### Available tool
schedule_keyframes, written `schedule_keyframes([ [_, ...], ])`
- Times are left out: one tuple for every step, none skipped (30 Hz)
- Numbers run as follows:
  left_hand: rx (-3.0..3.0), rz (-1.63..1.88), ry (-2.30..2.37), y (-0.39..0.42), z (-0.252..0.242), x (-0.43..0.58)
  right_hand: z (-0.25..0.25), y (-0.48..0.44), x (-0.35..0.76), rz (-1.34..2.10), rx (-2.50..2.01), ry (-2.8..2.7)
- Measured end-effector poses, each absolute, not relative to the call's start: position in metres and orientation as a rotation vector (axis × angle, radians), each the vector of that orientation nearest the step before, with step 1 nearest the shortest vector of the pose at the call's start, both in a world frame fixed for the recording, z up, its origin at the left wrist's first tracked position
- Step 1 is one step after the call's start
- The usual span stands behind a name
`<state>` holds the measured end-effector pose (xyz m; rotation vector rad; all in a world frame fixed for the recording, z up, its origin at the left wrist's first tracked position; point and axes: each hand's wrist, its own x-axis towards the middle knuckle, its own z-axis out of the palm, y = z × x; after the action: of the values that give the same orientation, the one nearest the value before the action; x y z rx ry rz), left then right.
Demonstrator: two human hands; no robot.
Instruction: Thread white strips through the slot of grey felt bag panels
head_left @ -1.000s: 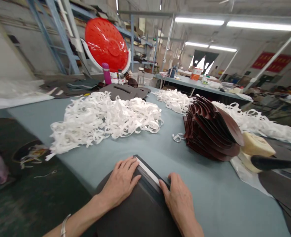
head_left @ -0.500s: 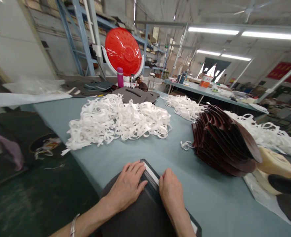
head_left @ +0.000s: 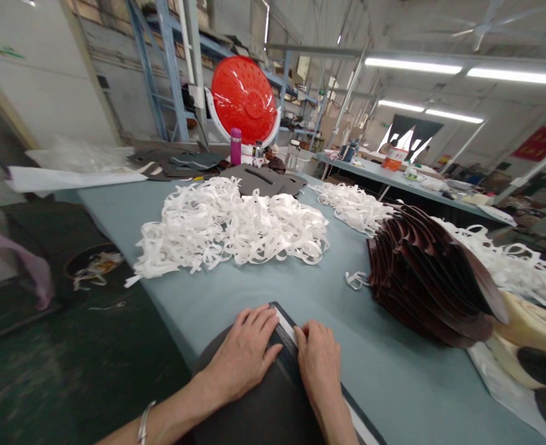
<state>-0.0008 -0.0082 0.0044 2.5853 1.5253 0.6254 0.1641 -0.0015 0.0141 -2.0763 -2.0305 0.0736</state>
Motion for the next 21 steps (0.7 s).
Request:
schedule_keyframes([
  [2.587,0.619,1.524,-0.008,0.003,-0.001,0.011,0.0,0.161,0.081,-2.012,-2.026],
  [2.59,0.612,1.525,-0.008,0.003,-0.002,0.008,0.001,0.158,0.091,-1.939,-2.019],
  [2.594,0.609,1.531,-0.007,0.002,-0.002,0.005,0.003,0.153,0.103,-1.863,-2.016],
  [2.6,0.611,1.538,-0.007,0.002,-0.003,0.002,0.004,0.148,0.108,-1.796,-2.017],
  [2.612,0.616,1.54,-0.006,0.002,-0.003,0.0,0.004,0.143,0.099,-1.743,-2.023],
  [2.63,0.616,1.533,-0.005,0.002,-0.003,-0.001,0.005,0.138,0.075,-1.711,-2.036],
  [2.652,0.609,1.517,-0.003,0.003,-0.003,-0.002,0.005,0.134,0.04,-1.696,-2.058],
  [2.678,0.593,1.488,-0.002,0.003,-0.003,-0.002,0.004,0.13,0.001,-1.693,-2.089],
  [2.698,0.571,1.457,-0.001,0.005,-0.003,-0.001,0.003,0.127,-0.041,-1.702,-2.119],
  [2.71,0.549,1.432,0.0,0.006,-0.002,0.001,0.002,0.125,-0.081,-1.717,-2.148],
  [2.71,0.535,1.42,0.001,0.007,-0.001,0.003,0.0,0.125,-0.117,-1.734,-2.176],
  [2.702,0.525,1.418,0.001,0.008,-0.001,0.005,-0.003,0.125,-0.144,-1.754,-2.201],
  [2.693,0.521,1.423,0.001,0.008,0.0,0.007,-0.007,0.127,-0.163,-1.777,-2.226],
  [2.684,0.518,1.434,0.0,0.009,0.001,0.009,-0.011,0.131,-0.176,-1.799,-2.251],
  [2.68,0.521,1.446,0.0,0.009,0.001,0.009,-0.018,0.137,-0.188,-1.818,-2.276],
  [2.681,0.525,1.453,-0.001,0.009,0.002,0.009,-0.026,0.145,-0.204,-1.832,-2.298],
  [2.683,0.53,1.459,-0.001,0.009,0.002,0.008,-0.037,0.156,-0.224,-1.841,-2.313],
  [2.685,0.538,1.465,-0.002,0.008,0.003,0.006,-0.049,0.17,-0.247,-1.839,-2.323],
  [2.688,0.547,1.467,-0.002,0.008,0.003,0.002,-0.063,0.187,-0.268,-1.826,-2.332],
  [2.692,0.554,1.464,-0.003,0.007,0.003,-0.002,-0.078,0.205,-0.285,-1.802,-2.338],
  [2.694,0.559,1.459,-0.003,0.007,0.003,-0.006,-0.094,0.224,-0.292,-1.767,-2.348],
])
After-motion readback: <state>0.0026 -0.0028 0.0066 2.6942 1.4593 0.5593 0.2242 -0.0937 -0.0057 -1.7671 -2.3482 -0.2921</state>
